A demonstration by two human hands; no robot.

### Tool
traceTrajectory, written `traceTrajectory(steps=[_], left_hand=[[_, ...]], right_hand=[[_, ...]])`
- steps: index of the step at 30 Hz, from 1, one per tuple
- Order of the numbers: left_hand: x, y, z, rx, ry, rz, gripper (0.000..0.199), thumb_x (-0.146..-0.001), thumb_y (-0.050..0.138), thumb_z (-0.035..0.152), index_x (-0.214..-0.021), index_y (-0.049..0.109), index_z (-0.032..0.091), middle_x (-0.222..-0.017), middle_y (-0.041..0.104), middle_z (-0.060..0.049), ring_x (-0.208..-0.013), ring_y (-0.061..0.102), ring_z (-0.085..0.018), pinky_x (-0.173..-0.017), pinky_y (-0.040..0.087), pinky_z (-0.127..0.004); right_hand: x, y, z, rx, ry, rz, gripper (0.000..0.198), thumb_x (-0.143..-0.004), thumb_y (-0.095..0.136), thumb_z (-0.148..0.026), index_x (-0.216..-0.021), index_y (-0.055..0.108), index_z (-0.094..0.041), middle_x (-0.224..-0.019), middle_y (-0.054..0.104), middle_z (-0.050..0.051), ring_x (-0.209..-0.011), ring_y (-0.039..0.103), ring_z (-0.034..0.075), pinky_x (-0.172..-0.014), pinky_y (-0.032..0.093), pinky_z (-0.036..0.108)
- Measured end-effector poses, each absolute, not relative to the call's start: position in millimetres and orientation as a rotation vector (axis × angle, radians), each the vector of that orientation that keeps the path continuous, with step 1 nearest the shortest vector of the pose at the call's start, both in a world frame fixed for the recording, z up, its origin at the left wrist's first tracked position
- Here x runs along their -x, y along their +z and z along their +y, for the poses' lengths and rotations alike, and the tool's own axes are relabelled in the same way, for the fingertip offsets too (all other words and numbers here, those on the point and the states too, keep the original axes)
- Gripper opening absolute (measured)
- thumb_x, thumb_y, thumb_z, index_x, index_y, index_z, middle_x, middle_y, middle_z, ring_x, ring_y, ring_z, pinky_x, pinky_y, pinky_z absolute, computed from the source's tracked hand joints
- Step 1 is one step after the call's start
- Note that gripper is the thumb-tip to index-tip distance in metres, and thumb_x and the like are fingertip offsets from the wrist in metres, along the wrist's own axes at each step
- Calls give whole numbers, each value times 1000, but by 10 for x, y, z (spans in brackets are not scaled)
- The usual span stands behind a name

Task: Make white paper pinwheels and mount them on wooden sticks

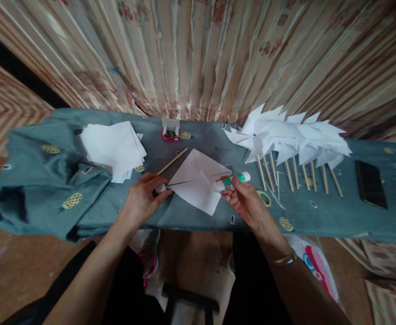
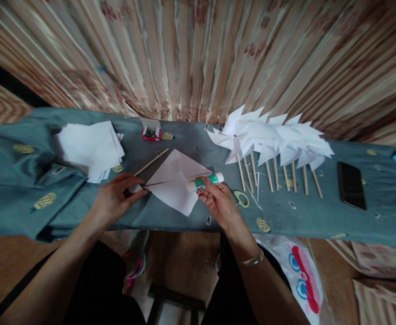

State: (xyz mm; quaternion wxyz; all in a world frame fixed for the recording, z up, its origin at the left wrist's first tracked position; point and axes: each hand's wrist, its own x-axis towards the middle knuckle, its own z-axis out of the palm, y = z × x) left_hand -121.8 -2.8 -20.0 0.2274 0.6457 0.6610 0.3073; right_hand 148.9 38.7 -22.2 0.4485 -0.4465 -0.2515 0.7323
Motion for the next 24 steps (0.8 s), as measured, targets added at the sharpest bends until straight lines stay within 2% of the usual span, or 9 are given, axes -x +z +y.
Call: traceTrajectory(steps=[6, 10, 14, 20, 22, 24], left_hand=[[1281, -254, -113, -1913, 707, 1903, 40, -78, 64, 50, -104, 72, 22, -110, 66, -8, -66, 59, -18, -68, 50, -34], [1218, -206, -120, -2005, 780, 1895, 47, -83, 60, 53, -115, 67, 19, -112, 64, -11, -83, 62, -26, -79, 51, -40], [1148, -192, -86, -2089, 857, 1805, 39, -84, 62, 46, -114, 67, 22, -108, 63, -11, -100, 59, -33, -90, 47, -46], [851, -194, -114, -2269, 1005, 1650, 26, -89, 56, 25, -113, 67, 25, -103, 68, -9, -92, 60, -28, -81, 48, -44], [681, -253, -131, -2255, 941, 1476, 30, -91, 53, 22, -118, 64, 23, -118, 66, -12, -107, 59, -30, -87, 48, -46], [533, -336, -130, -2268, 898, 1416, 34, -91, 55, 28, -124, 61, 23, -137, 55, -14, -129, 47, -34, -100, 43, -52]], right_hand=[[-1450, -277, 462, 1101, 1816, -645, 27, -64, 86, -37, -79, 73, -20, -78, 74, 0, -63, 63, 9, -64, 53, 20], [-1401, -279, 517, 1068, 1859, -608, 28, -64, 85, -38, -82, 74, -20, -78, 73, 0, -63, 63, 8, -65, 54, 20], [-1375, -290, 544, 1034, 1891, -591, 30, -65, 85, -41, -82, 73, -20, -76, 72, -1, -64, 63, 8, -67, 54, 19], [-1404, -324, 561, 1054, 1844, -680, 26, -75, 76, -44, -88, 72, -21, -73, 68, -2, -65, 61, 8, -65, 53, 19], [-1403, -328, 566, 1054, 1834, -681, 23, -77, 74, -42, -88, 71, -22, -74, 68, -2, -66, 60, 7, -65, 52, 19], [-1389, -326, 569, 1074, 1818, -700, 20, -80, 71, -42, -86, 70, -22, -75, 68, -2, -66, 60, 8, -66, 52, 20]])
